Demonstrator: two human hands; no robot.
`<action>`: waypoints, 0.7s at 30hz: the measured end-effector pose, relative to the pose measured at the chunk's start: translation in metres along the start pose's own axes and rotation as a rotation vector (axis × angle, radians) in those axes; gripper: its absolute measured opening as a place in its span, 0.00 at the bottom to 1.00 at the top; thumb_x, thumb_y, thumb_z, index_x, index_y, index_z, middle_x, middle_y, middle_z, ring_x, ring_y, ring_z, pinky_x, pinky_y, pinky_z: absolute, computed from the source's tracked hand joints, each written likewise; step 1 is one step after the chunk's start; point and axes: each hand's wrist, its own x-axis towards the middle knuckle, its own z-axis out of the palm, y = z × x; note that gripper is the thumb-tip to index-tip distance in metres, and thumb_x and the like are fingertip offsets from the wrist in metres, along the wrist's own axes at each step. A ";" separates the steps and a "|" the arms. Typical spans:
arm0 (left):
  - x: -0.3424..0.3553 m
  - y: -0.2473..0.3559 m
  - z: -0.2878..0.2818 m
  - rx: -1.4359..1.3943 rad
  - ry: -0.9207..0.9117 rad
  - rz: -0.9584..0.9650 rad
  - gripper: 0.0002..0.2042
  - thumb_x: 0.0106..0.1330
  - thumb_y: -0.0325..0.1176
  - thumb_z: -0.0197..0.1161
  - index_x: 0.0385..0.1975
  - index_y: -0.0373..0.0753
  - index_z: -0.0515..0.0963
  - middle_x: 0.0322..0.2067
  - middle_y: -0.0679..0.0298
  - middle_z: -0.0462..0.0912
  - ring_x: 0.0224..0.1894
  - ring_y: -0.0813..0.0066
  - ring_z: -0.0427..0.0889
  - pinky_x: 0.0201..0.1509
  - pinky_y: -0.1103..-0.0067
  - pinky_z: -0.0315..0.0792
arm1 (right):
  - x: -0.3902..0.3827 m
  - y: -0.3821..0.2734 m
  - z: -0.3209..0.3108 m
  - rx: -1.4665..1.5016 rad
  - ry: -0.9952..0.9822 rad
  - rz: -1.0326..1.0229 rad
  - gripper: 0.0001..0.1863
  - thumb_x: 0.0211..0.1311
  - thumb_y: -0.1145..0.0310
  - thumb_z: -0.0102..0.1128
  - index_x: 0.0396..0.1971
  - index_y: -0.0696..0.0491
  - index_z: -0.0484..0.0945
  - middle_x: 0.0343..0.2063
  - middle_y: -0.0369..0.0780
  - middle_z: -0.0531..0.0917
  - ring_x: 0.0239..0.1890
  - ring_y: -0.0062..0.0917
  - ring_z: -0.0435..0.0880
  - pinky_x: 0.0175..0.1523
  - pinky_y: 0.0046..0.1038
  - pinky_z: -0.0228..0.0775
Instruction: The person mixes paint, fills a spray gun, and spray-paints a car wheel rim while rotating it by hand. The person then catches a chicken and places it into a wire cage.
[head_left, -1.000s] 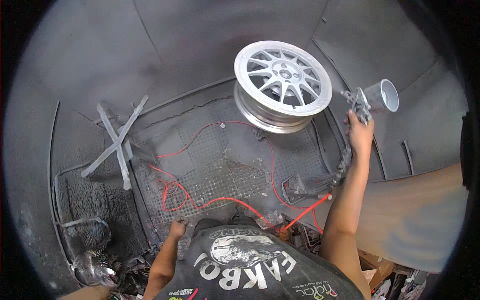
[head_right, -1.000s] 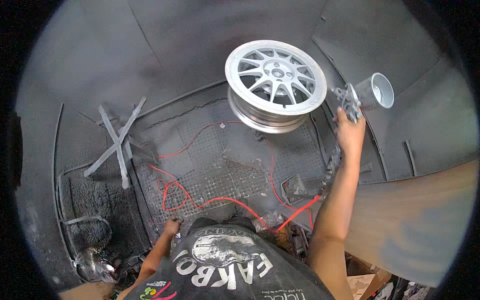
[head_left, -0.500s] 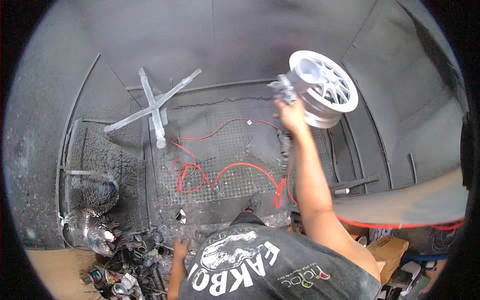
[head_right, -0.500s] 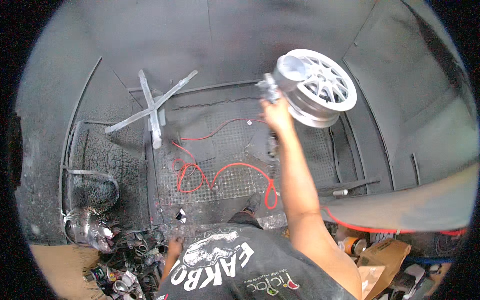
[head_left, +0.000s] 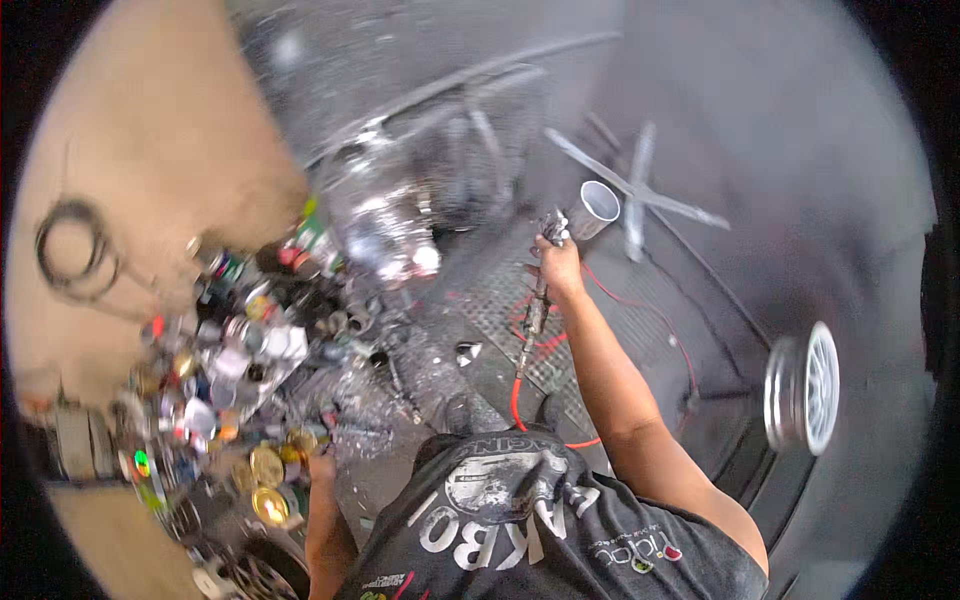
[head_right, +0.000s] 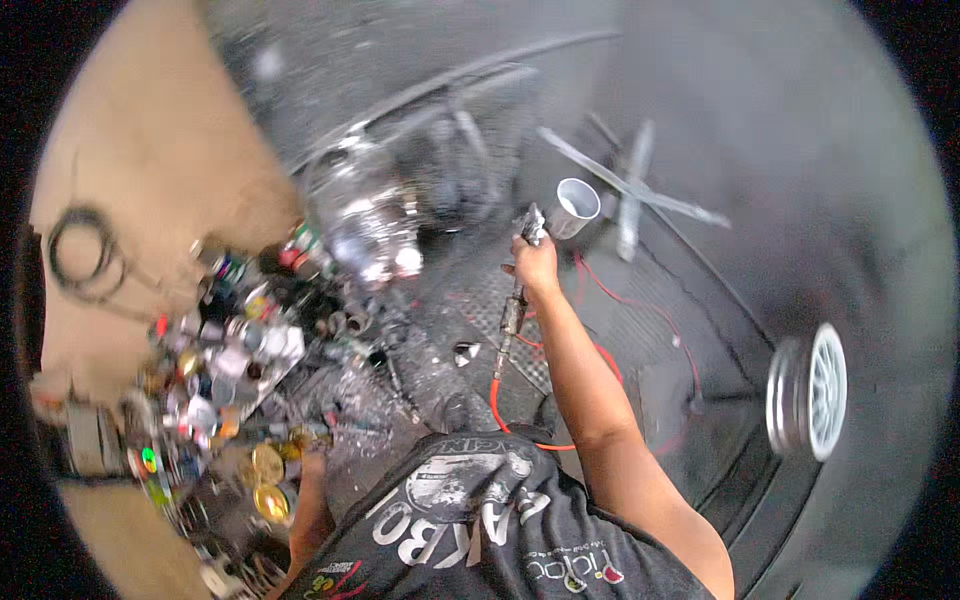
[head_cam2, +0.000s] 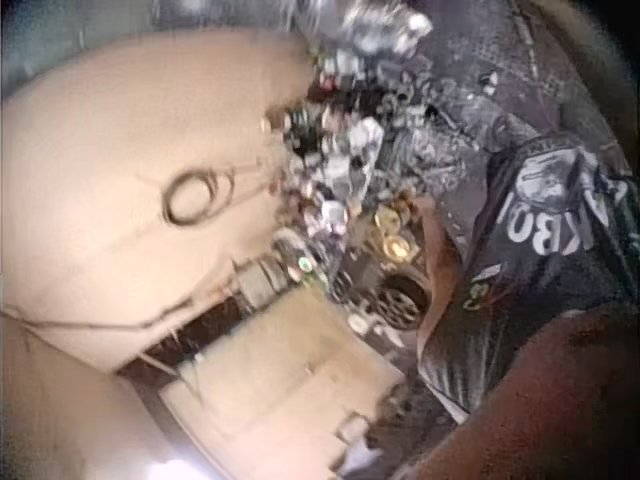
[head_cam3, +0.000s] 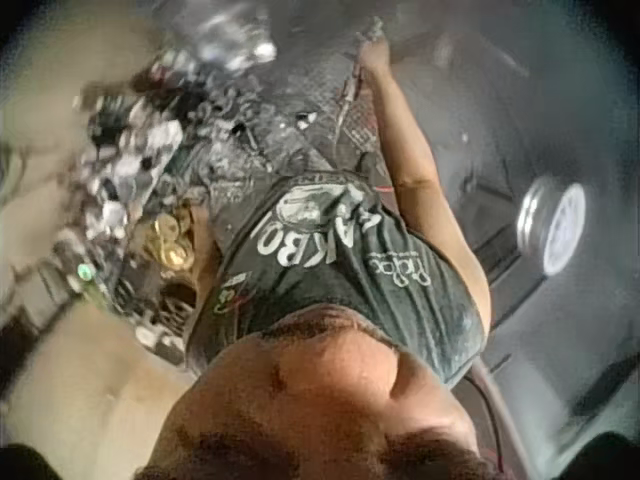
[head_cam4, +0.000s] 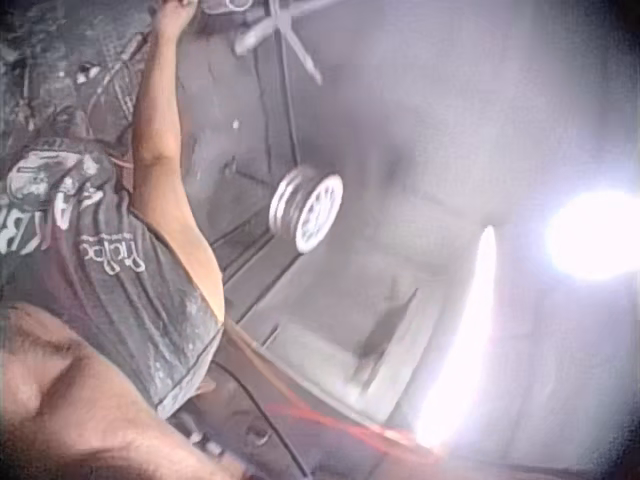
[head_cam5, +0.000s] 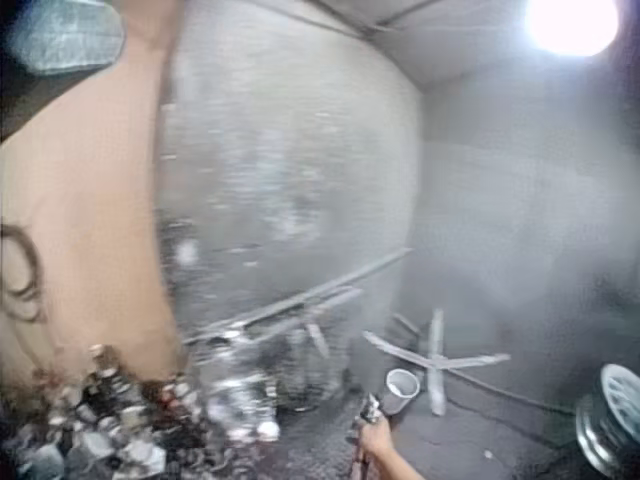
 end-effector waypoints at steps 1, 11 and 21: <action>-0.027 0.001 -0.001 -0.044 0.011 0.042 0.15 0.58 0.36 0.61 0.41 0.34 0.78 0.36 0.56 0.82 0.36 0.63 0.80 0.43 0.72 0.71 | 0.002 0.000 0.030 -0.028 -0.055 0.001 0.14 0.60 0.71 0.54 0.46 0.53 0.69 0.38 0.37 0.74 0.39 0.27 0.74 0.35 0.37 0.78; -0.244 -0.136 0.092 -0.299 0.078 -0.004 0.13 0.61 0.40 0.59 0.36 0.36 0.78 0.29 0.61 0.80 0.31 0.69 0.78 0.37 0.72 0.72 | 0.063 -0.023 0.270 0.329 -0.024 0.197 0.45 0.48 0.58 0.69 0.58 0.67 0.54 0.59 0.52 0.64 0.57 0.38 0.69 0.56 0.40 0.64; -0.306 -0.128 0.137 -0.366 -0.043 -0.199 0.16 0.61 0.43 0.60 0.38 0.36 0.77 0.28 0.62 0.79 0.28 0.72 0.76 0.31 0.71 0.70 | 0.037 -0.058 0.336 0.401 -0.052 0.204 0.43 0.58 0.39 0.47 0.58 0.65 0.61 0.60 0.48 0.66 0.57 0.39 0.69 0.59 0.39 0.63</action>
